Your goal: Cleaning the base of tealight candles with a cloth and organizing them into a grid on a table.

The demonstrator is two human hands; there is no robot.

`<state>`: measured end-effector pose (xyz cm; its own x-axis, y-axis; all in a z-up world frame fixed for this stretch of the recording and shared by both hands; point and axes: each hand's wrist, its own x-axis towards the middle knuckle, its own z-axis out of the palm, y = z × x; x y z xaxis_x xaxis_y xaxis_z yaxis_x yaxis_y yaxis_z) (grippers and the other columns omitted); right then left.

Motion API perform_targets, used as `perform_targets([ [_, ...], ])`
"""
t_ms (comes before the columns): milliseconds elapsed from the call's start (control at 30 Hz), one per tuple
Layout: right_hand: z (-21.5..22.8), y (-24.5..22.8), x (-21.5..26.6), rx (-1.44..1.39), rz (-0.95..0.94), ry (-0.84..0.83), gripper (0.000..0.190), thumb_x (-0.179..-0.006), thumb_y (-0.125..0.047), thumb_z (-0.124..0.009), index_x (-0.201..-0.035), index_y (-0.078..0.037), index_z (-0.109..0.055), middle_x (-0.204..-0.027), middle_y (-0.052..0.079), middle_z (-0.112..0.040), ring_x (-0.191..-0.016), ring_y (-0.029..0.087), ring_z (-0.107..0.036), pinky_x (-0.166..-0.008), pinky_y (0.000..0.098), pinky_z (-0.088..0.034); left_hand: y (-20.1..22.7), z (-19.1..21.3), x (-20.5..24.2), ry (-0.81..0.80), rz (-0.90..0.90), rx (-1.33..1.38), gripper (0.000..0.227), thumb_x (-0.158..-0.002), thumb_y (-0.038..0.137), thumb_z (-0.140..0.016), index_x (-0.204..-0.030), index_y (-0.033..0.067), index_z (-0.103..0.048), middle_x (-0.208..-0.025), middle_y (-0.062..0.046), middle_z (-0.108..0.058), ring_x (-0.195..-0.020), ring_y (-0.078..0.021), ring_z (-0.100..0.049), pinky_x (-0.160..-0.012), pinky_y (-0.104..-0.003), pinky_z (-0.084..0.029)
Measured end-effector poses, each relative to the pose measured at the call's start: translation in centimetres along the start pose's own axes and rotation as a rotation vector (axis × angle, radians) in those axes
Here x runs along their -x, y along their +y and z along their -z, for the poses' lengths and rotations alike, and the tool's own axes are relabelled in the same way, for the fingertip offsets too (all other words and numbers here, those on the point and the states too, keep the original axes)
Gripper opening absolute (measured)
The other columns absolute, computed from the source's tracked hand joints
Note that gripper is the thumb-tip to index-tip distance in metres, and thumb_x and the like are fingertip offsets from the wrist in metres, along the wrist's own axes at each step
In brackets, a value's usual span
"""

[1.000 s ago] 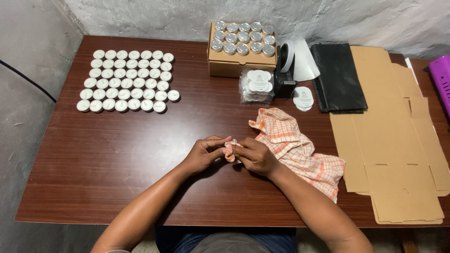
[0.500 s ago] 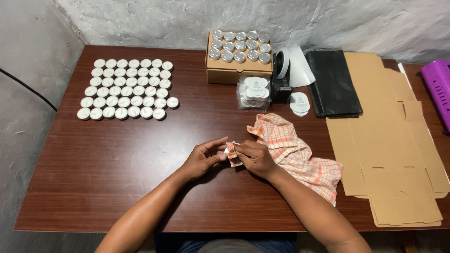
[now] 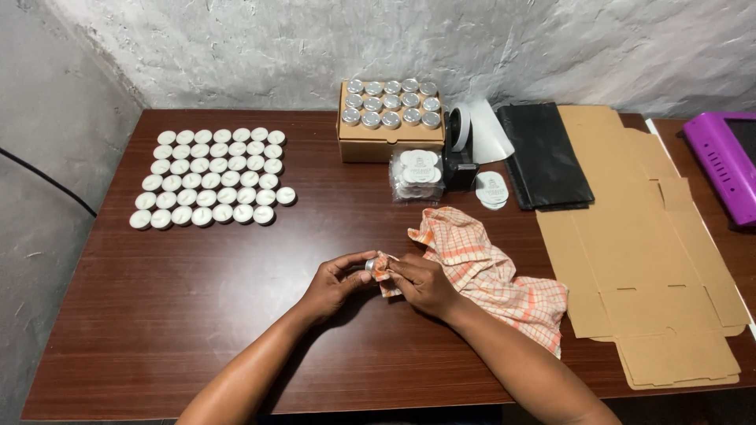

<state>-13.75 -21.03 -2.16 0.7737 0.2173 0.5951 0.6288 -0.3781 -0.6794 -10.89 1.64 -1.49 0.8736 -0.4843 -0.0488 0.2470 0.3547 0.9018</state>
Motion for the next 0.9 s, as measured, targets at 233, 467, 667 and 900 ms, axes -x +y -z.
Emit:
perform_targets([
  [233, -0.5, -0.2, 0.3, 0.111, 0.185, 0.002, 0.03, -0.089, -0.004, -0.075, -0.119, -0.002, -0.077, -0.078, 0.017, -0.071, -0.066, 0.034, -0.071, -0.056, 0.0395, -0.058, -0.9, 0.1, -0.3, 0.096, -0.003, 0.012, 0.047, -0.088, -0.004, -0.073, -0.134, -0.0048, -0.061, -0.119, -0.017, -0.067, -0.094, -0.025, -0.076, -0.084, -0.037, -0.067],
  [467, 0.1, -2.4, -1.0, 0.169, 0.315, 0.027, 0.03, -0.09, -0.005, -0.074, -0.12, -0.003, -0.076, -0.079, 0.013, -0.067, -0.063, 0.032, -0.067, -0.054, 0.0386, -0.057, -1.3, 0.1, -0.4, 0.141, -0.026, -0.019, 0.048, -0.087, -0.003, -0.076, -0.133, -0.0053, -0.062, -0.117, -0.016, -0.068, -0.093, -0.0233, -0.076, -0.08, -0.034, -0.068],
  [667, 0.1, -2.0, -1.0, 0.174, 0.31, 0.035, 0.031, -0.092, -0.007, -0.072, -0.123, -0.003, -0.075, -0.078, 0.013, -0.064, -0.061, 0.031, -0.065, -0.053, 0.0383, -0.055, -0.6, -0.3, -0.1, 0.06, -0.121, -0.196, 0.046, -0.088, 0.001, -0.077, -0.133, -0.0002, -0.066, -0.118, -0.015, -0.072, -0.106, -0.0203, -0.07, -0.087, -0.035, -0.063],
  [900, 0.4, -1.7, -1.2, 0.068, 0.098, -0.065, 0.033, -0.099, -0.011, -0.06, -0.13, -0.004, -0.072, -0.077, 0.014, -0.063, -0.065, 0.032, -0.066, -0.058, 0.0399, -0.055, -0.3, -0.6, 0.2, -0.017, -0.105, -0.063, 0.065, -0.085, -0.009, -0.074, -0.145, 0.0015, -0.054, -0.122, -0.018, -0.072, -0.104, -0.0235, -0.073, -0.09, -0.038, -0.064],
])
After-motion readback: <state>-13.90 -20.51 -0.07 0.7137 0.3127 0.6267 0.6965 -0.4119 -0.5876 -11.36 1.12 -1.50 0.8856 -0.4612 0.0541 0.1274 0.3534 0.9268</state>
